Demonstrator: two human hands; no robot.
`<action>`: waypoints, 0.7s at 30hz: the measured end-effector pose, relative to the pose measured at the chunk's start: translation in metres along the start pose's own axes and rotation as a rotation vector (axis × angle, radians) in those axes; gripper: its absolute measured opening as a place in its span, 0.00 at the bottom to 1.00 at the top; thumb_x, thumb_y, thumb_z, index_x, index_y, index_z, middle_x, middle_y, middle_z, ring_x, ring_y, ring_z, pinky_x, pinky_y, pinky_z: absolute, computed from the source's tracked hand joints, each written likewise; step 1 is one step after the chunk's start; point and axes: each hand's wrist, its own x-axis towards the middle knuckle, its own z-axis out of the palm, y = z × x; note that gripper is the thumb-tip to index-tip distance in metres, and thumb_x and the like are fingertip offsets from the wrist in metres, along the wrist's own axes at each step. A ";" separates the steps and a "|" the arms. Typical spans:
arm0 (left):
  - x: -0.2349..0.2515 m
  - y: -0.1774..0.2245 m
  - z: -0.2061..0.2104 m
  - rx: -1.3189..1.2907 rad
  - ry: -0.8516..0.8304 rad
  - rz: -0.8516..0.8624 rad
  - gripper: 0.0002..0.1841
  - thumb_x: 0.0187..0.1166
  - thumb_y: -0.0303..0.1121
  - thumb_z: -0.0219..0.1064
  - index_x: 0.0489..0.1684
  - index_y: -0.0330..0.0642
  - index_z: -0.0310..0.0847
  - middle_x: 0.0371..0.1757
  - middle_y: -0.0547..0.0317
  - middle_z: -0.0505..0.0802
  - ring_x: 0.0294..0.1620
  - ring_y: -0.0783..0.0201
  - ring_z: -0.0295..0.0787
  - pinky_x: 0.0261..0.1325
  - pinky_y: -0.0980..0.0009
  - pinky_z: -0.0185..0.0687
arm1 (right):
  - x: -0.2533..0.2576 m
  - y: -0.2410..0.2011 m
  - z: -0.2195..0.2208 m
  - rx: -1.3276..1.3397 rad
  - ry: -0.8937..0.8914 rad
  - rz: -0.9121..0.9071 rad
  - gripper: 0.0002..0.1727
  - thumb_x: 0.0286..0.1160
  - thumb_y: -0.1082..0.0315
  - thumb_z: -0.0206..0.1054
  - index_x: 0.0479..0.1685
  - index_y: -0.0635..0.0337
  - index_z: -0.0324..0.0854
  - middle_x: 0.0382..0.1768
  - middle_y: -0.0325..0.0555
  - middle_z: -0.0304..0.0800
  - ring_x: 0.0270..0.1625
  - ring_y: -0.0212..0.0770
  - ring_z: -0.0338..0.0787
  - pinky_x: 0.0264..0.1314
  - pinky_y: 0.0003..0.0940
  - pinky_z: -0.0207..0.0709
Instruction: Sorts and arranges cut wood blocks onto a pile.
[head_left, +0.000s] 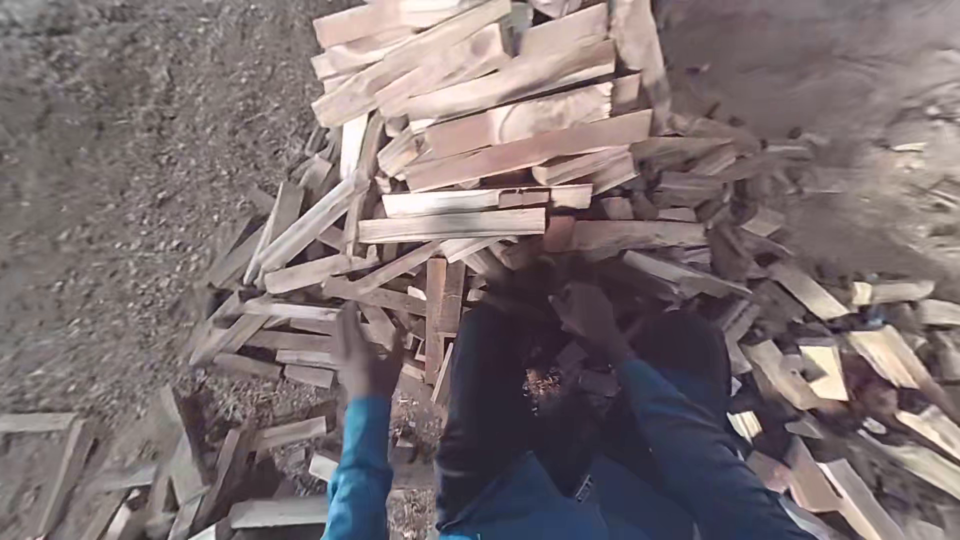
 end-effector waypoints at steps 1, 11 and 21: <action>0.032 0.032 0.025 -0.003 -0.068 0.134 0.49 0.66 0.47 0.81 0.89 0.36 0.60 0.88 0.37 0.69 0.90 0.39 0.61 0.88 0.37 0.56 | 0.000 0.005 0.002 -0.012 0.021 -0.011 0.26 0.77 0.44 0.69 0.49 0.62 0.87 0.40 0.58 0.92 0.45 0.60 0.92 0.46 0.65 0.83; 0.183 0.168 0.151 0.365 -0.318 0.471 0.65 0.34 0.45 0.94 0.90 0.58 0.62 0.96 0.44 0.50 0.94 0.28 0.34 0.80 0.16 0.35 | -0.016 0.022 -0.004 -0.103 0.368 -0.117 0.25 0.77 0.48 0.65 0.53 0.62 0.88 0.46 0.57 0.94 0.48 0.57 0.95 0.50 0.57 0.86; 0.184 0.148 0.119 0.427 -0.402 0.504 0.70 0.33 0.49 0.95 0.93 0.62 0.55 0.87 0.38 0.65 0.87 0.29 0.57 0.76 0.24 0.62 | -0.025 0.021 -0.005 -0.064 0.454 -0.210 0.23 0.77 0.49 0.64 0.50 0.62 0.89 0.47 0.56 0.94 0.50 0.57 0.94 0.53 0.57 0.86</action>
